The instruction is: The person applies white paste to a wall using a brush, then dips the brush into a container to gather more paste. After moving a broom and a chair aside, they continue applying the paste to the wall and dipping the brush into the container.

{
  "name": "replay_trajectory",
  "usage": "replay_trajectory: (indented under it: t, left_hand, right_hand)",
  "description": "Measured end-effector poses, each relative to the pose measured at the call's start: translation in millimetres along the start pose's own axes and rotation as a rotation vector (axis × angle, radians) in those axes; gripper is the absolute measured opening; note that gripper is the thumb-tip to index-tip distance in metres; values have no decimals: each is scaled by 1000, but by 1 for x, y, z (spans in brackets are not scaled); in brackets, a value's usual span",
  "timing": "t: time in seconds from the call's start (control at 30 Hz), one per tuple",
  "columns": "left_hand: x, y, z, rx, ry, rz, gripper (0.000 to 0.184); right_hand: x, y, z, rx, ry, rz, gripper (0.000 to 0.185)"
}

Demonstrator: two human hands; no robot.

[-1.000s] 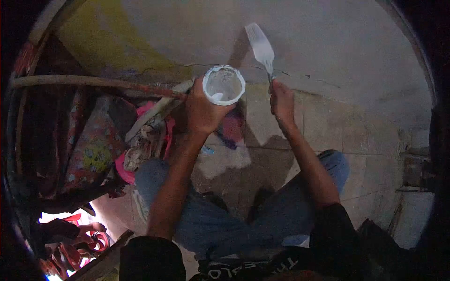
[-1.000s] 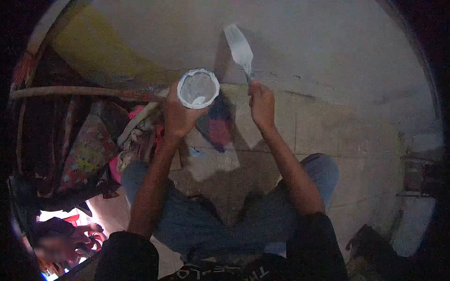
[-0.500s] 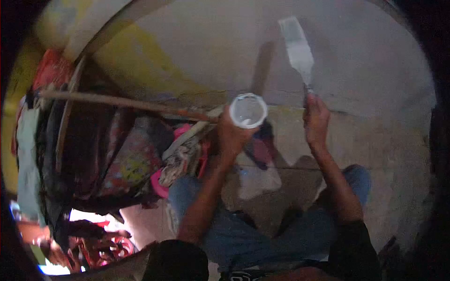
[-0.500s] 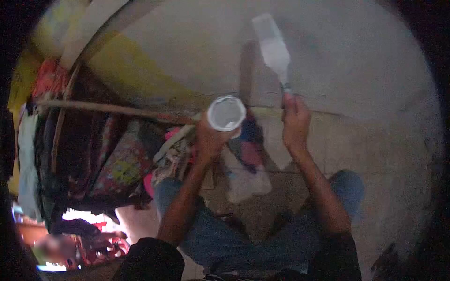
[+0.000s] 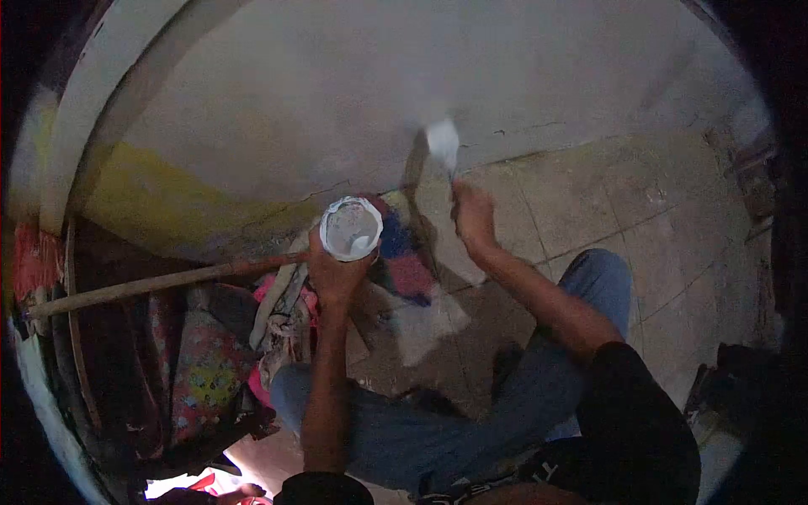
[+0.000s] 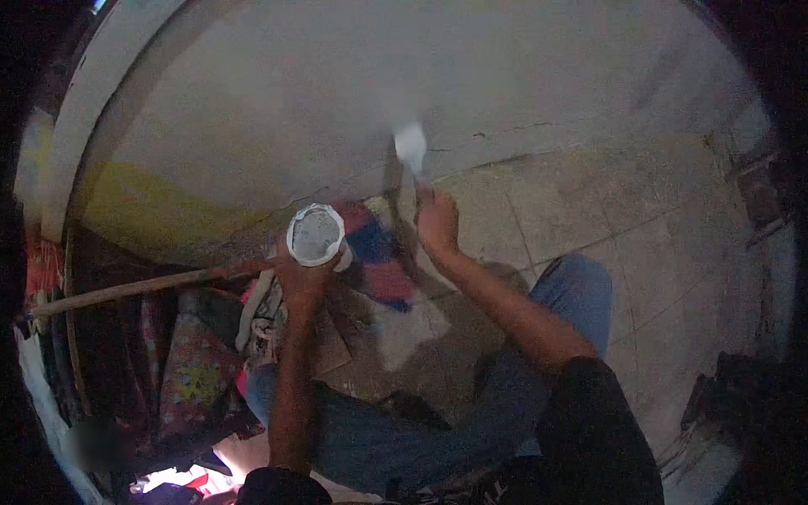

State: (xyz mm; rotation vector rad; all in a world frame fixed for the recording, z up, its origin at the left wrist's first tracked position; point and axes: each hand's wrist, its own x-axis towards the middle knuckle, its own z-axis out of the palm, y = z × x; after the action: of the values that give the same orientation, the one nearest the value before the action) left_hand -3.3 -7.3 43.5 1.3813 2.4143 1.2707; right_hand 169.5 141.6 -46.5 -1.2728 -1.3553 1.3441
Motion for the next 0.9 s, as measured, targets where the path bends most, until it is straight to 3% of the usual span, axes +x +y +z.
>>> replay_trajectory:
  t: [0.03,0.1,0.27,0.37,0.47,0.53,0.57,0.63,0.7,0.8,0.87,0.9]
  left_hand:
    - [-1,7,-3,47,-14,-35,74]
    - [1,14,-9,-12,-69,-85,73]
    - [2,-5,-5,-73,-86,-103,70]
    - [1,4,-13,43,-87,-83,69]
    - [-1,3,-16,-105,-119,-66,72]
    - [-2,3,-17,5,-61,39,73]
    - [-1,-3,-14,-2,-51,40,73]
    - [0,-16,-8,-159,-69,44,74]
    - [0,-8,-9,-119,-104,-9,73]
    - [2,-3,-16,-70,-102,-6,71]
    - [1,-7,-17,-66,-69,40,70]
    - [1,-8,-18,-59,-72,70,72]
  right_hand:
    - [-10,-57,-12,81,52,-63,35]
    - [-18,-98,-25,155,10,-91,37]
    - [-9,-86,-19,159,10,-133,41]
    - [-16,-106,-24,191,3,-285,41]
    - [-12,-119,-34,171,-79,-469,40]
    - [-3,-113,-28,181,-91,-225,39]
    - [4,-103,-24,175,-95,-235,39]
    - [19,-69,-14,95,-86,295,36]
    - [21,-33,-7,18,-108,442,32]
    - [19,-20,-9,78,-237,535,29]
    - [18,-34,-2,51,-57,526,31]
    - [21,-57,0,69,3,394,31]
